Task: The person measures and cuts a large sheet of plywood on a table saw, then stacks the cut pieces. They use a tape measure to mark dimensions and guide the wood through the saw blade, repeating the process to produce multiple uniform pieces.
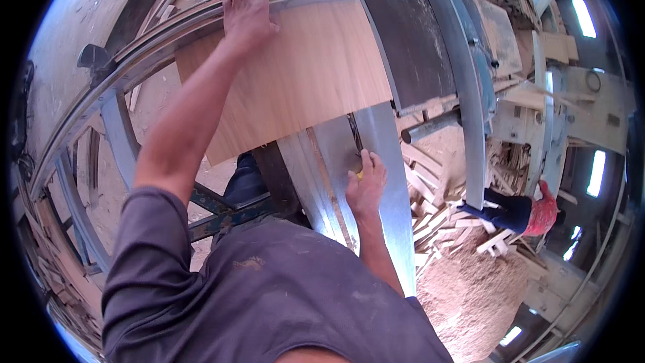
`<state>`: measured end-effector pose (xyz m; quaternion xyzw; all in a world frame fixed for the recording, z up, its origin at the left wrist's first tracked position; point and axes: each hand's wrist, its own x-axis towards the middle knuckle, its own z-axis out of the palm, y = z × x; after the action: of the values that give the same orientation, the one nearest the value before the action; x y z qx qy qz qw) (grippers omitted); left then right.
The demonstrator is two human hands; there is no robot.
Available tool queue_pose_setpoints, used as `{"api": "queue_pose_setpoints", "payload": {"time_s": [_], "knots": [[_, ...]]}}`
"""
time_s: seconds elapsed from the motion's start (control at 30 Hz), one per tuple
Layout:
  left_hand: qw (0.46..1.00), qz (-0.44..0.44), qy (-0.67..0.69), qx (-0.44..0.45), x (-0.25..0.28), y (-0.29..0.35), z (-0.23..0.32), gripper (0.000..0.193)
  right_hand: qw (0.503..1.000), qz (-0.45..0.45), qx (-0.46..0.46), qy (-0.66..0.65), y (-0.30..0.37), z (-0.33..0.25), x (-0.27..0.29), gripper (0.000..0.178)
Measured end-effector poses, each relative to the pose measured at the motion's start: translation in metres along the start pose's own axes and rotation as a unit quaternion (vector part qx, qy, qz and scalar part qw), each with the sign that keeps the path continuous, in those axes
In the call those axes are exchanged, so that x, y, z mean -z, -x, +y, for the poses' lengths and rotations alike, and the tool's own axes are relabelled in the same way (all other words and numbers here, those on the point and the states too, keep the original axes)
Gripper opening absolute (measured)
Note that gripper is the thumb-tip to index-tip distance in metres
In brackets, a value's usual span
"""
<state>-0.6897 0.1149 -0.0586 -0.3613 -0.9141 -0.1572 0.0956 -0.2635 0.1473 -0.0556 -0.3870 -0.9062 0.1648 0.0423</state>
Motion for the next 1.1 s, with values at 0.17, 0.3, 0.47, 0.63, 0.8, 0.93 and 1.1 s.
{"api": "queue_pose_setpoints", "payload": {"time_s": [0.17, 0.3, 0.47, 0.63, 0.8, 0.93, 1.1], "knots": [[0.876, -0.225, 0.412, -0.111, 0.06, 0.182, 0.109, 0.078, 0.849, -0.035, -0.23, -0.474, 0.015, -0.011, 0.022, 0.049], [0.813, -0.257, 0.502, -0.145, 0.101, 0.241, 0.147, 0.066, 0.654, -0.012, -0.279, -0.703, -0.001, -0.055, 0.029, 0.046], [0.844, -0.293, 0.432, -0.125, 0.128, 0.233, 0.121, 0.063, 0.719, -0.105, -0.216, -0.652, -0.013, -0.077, 0.02, 0.037], [0.872, -0.297, 0.388, -0.039, 0.14, 0.242, 0.084, 0.057, 0.786, -0.208, -0.153, -0.562, -0.015, -0.1, 0.025, 0.021], [0.859, -0.343, 0.375, -0.055, 0.142, 0.25, 0.067, 0.054, 0.677, -0.313, -0.201, -0.635, -0.014, -0.1, 0.004, 0.029], [0.838, -0.349, 0.418, 0.013, 0.145, 0.256, 0.065, 0.055, 0.669, -0.336, -0.202, -0.631, -0.017, -0.102, -0.001, 0.031], [0.8, -0.361, 0.473, 0.078, 0.153, 0.262, 0.054, 0.066, 0.674, -0.415, -0.187, -0.582, -0.022, -0.105, -0.003, 0.029]]}}
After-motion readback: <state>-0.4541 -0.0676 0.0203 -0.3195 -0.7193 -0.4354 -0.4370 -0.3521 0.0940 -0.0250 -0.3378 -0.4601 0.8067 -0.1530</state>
